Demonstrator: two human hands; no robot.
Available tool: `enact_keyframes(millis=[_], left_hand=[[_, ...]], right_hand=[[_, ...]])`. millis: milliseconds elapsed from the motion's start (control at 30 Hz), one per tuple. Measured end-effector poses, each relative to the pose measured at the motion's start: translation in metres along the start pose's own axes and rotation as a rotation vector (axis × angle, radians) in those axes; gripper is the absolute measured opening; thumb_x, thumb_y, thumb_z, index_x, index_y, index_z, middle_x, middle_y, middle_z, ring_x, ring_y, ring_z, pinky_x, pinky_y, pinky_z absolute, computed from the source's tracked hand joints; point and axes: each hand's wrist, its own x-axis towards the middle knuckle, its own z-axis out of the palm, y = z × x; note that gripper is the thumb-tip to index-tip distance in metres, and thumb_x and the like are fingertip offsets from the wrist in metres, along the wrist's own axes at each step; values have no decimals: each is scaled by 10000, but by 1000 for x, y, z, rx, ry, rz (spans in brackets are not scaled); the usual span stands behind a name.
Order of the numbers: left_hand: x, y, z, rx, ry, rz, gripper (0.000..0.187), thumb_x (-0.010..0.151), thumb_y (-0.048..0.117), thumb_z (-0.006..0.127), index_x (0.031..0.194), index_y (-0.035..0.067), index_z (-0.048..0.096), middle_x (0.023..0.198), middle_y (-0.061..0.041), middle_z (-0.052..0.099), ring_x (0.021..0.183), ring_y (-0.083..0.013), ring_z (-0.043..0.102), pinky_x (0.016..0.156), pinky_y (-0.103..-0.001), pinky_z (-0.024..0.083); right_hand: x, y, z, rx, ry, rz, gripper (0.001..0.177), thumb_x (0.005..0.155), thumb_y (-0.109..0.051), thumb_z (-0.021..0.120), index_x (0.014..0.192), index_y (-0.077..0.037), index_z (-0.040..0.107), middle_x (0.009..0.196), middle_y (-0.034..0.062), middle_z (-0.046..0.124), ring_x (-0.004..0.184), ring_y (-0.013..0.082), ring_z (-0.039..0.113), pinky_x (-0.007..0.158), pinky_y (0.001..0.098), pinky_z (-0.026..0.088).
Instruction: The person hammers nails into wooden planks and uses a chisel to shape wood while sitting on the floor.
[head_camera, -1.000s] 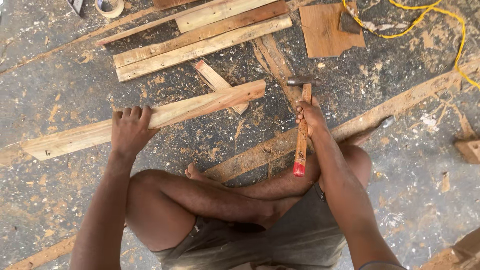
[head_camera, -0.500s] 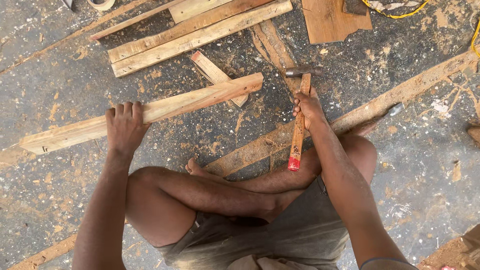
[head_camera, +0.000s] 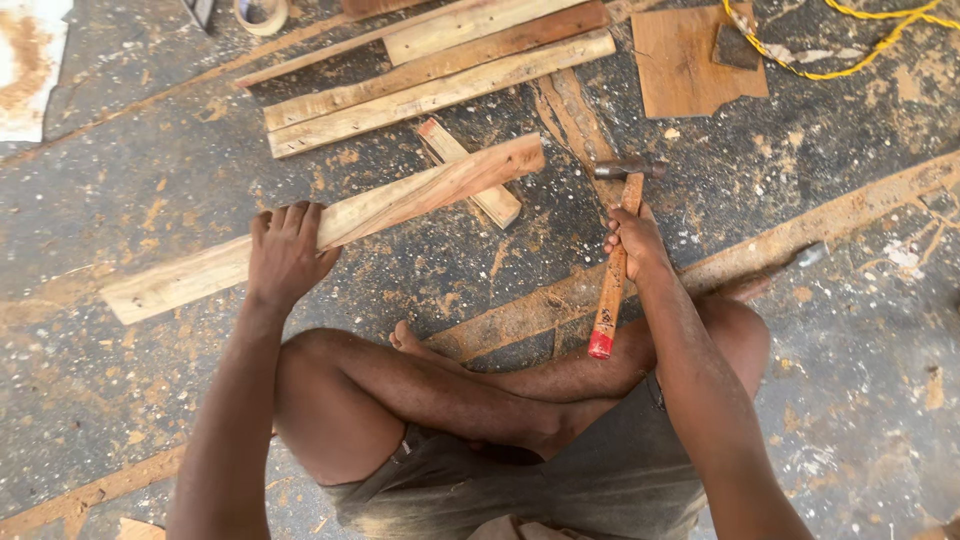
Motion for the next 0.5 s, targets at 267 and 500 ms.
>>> enact_keyframes(millis=[267,500], left_hand=[[62,6,-61,-518,465,-106,792,978,335,745,1575,-78,430,1386,-299,617,1281,-554,508,1018,-627,491],[115,46,-121,-1391,588,-235,516,1076,433,570,1343,-9,552,1097,-152,714,942,-217,725,846,-412,662]], right_hand=[[20,11,-9,-32,-40,-49,166,1047,-128,582,1160,-85,468,781,10,506,543,88,446,468,272,445],[11,1,-8,-56,-37,1,167,1057,-143,536,1212,-115,481,779,0,492,549,83,442,466,265,437]])
